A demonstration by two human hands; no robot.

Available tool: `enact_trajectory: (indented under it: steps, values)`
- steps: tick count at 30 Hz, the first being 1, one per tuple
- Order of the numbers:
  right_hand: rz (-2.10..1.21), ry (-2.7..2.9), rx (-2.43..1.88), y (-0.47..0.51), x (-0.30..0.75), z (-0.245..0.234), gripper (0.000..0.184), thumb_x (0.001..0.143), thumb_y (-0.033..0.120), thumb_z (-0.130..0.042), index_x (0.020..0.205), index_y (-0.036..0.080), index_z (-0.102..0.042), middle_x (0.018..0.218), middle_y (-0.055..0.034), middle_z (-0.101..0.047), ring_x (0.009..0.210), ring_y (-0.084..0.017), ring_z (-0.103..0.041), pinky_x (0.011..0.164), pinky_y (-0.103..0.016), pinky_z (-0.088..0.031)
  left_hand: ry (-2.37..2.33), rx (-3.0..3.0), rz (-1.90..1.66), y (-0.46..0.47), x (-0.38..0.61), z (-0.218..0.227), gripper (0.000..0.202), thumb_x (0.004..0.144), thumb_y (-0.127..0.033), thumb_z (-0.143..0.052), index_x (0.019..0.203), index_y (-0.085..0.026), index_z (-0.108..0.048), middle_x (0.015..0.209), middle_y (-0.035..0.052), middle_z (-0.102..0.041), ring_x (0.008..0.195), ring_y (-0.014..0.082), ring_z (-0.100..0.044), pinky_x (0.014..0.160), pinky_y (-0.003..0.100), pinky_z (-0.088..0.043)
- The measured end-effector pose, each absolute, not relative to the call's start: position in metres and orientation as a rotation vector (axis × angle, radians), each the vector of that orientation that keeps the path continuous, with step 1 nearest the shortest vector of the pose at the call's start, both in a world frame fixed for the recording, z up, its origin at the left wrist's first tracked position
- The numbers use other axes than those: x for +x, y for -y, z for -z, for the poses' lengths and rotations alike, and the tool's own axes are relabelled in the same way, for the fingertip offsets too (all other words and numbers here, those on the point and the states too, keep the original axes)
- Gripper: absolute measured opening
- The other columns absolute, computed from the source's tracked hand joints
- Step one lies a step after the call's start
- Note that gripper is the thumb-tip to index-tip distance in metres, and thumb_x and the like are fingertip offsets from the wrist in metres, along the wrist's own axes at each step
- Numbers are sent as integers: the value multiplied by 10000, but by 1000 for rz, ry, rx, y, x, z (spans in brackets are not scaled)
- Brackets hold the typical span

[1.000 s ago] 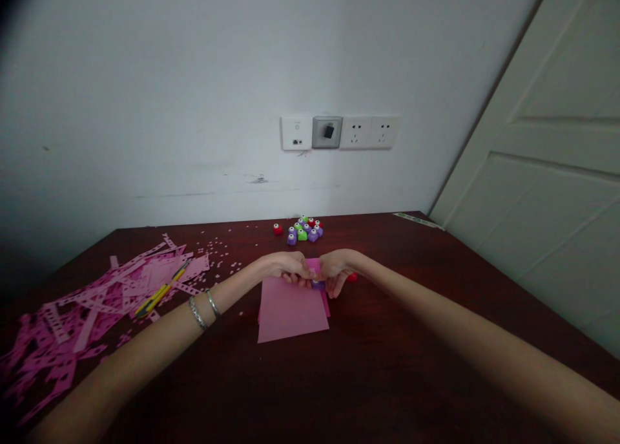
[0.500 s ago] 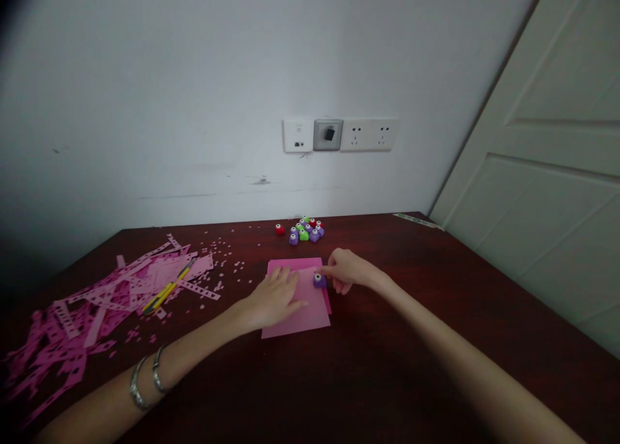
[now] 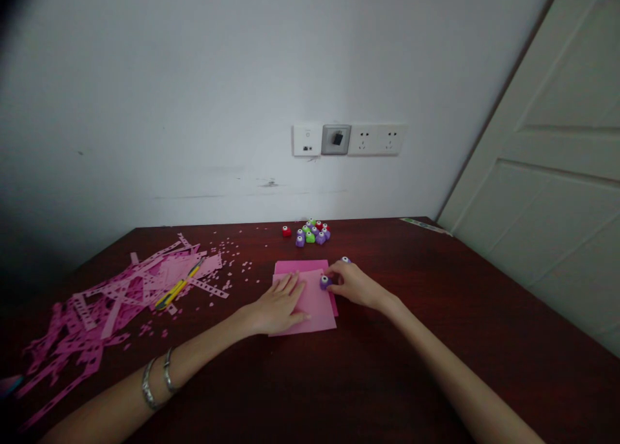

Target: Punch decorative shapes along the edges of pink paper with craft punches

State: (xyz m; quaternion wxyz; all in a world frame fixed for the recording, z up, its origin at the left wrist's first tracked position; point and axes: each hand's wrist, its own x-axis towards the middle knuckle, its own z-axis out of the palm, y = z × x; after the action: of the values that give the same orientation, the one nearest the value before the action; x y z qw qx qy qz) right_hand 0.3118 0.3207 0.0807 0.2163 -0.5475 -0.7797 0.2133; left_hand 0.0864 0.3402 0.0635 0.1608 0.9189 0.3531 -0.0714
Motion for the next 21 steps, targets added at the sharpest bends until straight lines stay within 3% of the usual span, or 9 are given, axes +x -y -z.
enact_trajectory:
  steps: [8, 14, 21]
  values:
    - [-582, 2197, -1497, -318, 315, -84, 228, 791, 317, -573, 911, 139, -650, 685, -26, -556, 576, -116, -497, 509, -221, -402, -991, 2618, 252, -344, 85, -70, 875, 811, -677, -235, 1416, -65, -78, 1464, 174, 24, 1343, 316, 47, 1074, 487, -90]
    - [-797, 2146, -1643, -315, 331, -94, 216, 752, 280, -575, 912, 138, -603, 703, -18, -540, 503, -93, -497, 356, -176, -417, -993, 2598, 277, -345, 83, -73, 844, 826, -655, -213, 1419, -74, -56, 1466, 163, 41, 1343, 302, 59, 1078, 480, -73]
    - [-980, 2074, -1761, -311, 350, -101, 200, 699, 229, -599, 869, 131, -561, 747, -28, -532, 539, -104, -513, 371, -204, -477, -1005, 2582, 273, -347, 83, -74, 835, 830, -648, -208, 1419, -79, -45, 1466, 158, 55, 1342, 293, 72, 1080, 482, -54]
